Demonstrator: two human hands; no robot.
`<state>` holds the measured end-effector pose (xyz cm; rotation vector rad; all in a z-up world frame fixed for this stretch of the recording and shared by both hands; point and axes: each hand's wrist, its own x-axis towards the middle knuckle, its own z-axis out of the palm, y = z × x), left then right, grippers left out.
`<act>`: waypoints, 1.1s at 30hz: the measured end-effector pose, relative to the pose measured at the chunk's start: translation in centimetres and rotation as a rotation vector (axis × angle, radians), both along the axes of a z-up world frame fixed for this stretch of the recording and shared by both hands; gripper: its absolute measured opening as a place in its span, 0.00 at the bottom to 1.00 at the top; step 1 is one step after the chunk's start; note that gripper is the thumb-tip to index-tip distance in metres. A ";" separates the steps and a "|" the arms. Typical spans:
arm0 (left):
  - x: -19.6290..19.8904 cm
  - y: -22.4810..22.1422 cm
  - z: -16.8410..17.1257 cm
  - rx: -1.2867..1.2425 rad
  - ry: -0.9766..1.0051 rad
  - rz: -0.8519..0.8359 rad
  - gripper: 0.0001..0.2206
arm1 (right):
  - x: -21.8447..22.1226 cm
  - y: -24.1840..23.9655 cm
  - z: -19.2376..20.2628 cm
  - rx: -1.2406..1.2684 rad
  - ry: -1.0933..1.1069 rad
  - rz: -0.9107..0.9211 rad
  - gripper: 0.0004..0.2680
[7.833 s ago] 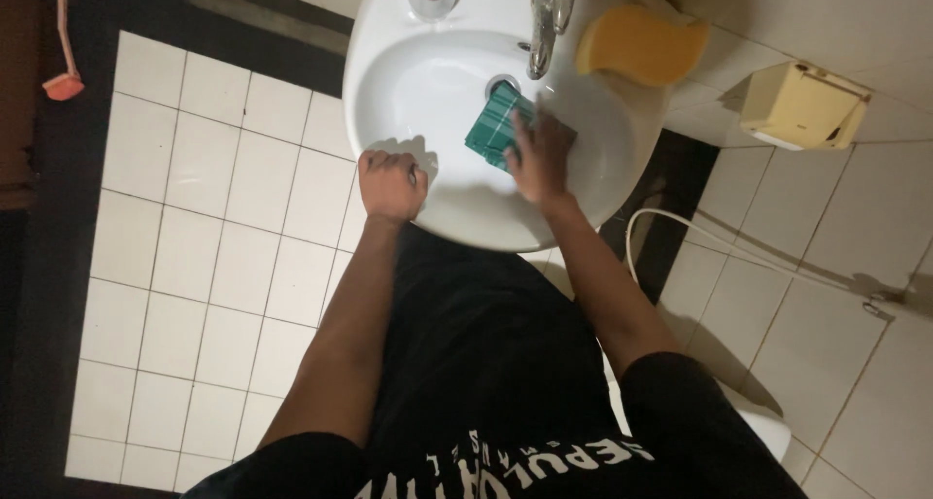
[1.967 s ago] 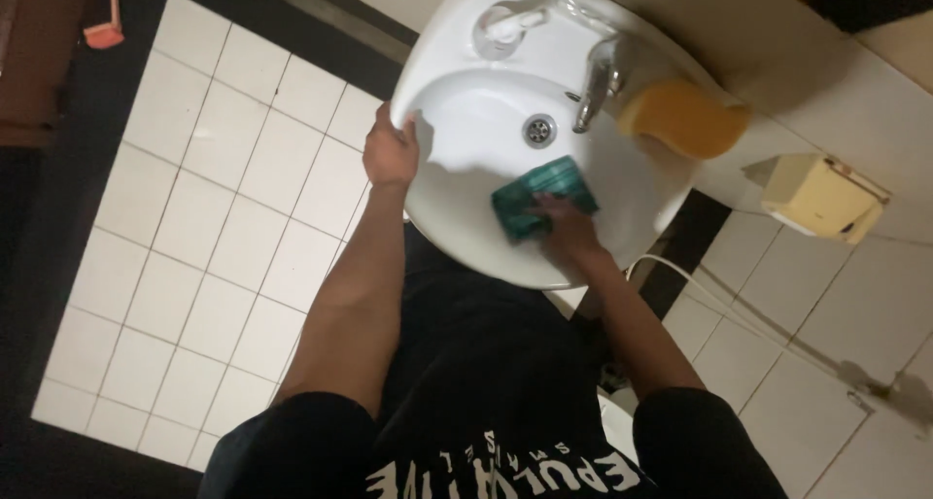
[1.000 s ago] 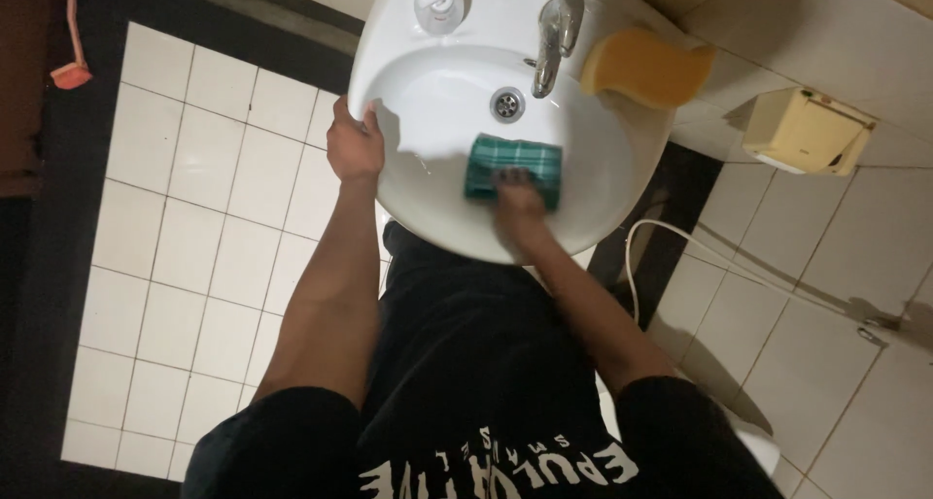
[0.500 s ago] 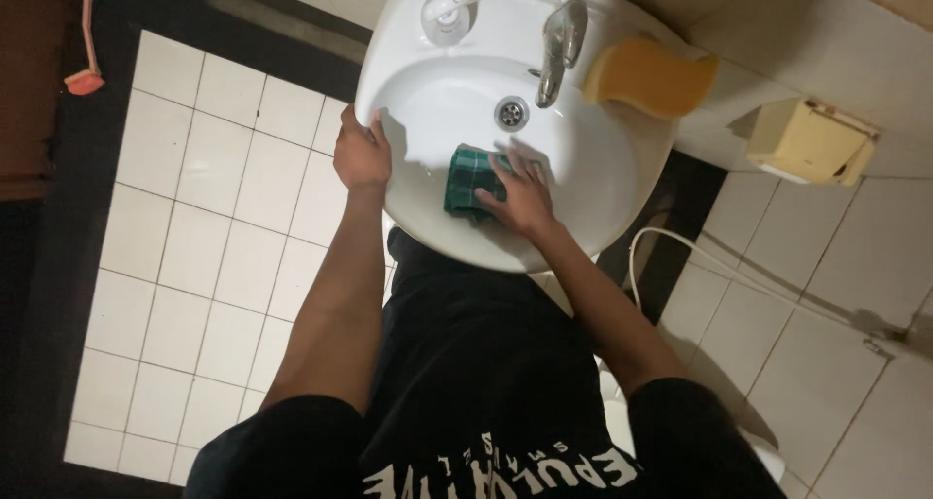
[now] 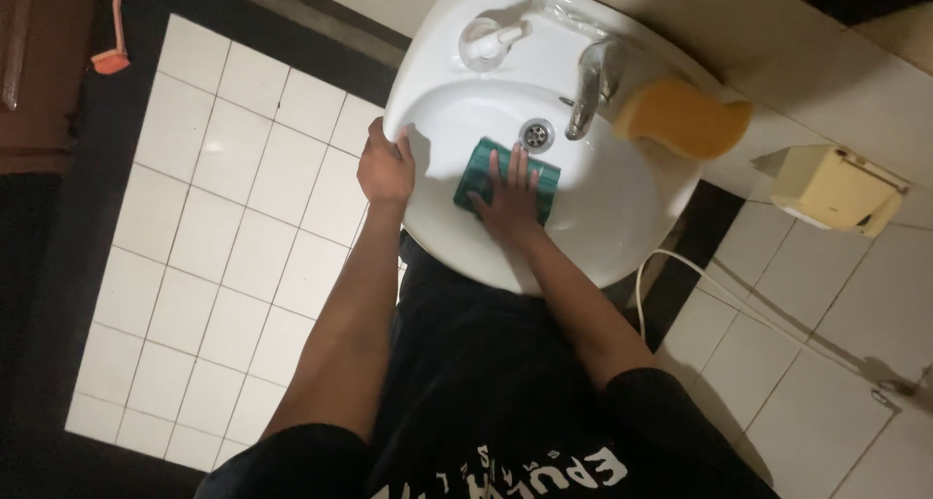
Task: Cleaning the bathroom sink and the wall around it using a cloth.
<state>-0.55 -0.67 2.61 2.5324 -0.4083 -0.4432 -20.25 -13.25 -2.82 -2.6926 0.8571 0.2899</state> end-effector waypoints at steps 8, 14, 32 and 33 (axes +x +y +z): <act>0.0 -0.2 1.0 -0.017 -0.029 0.016 0.19 | 6.6 -2.6 -3.5 0.171 0.041 -0.156 0.38; -0.2 0.0 0.1 -0.017 -0.062 0.006 0.19 | 4.8 -2.1 -2.0 0.175 0.076 -0.102 0.36; -0.3 0.2 -0.2 0.010 -0.042 -0.018 0.19 | -5.6 -2.3 -1.7 0.025 0.112 -0.054 0.35; -0.1 0.2 -0.3 0.023 -0.049 -0.020 0.19 | -5.3 -1.8 -1.9 -0.027 0.115 -0.038 0.36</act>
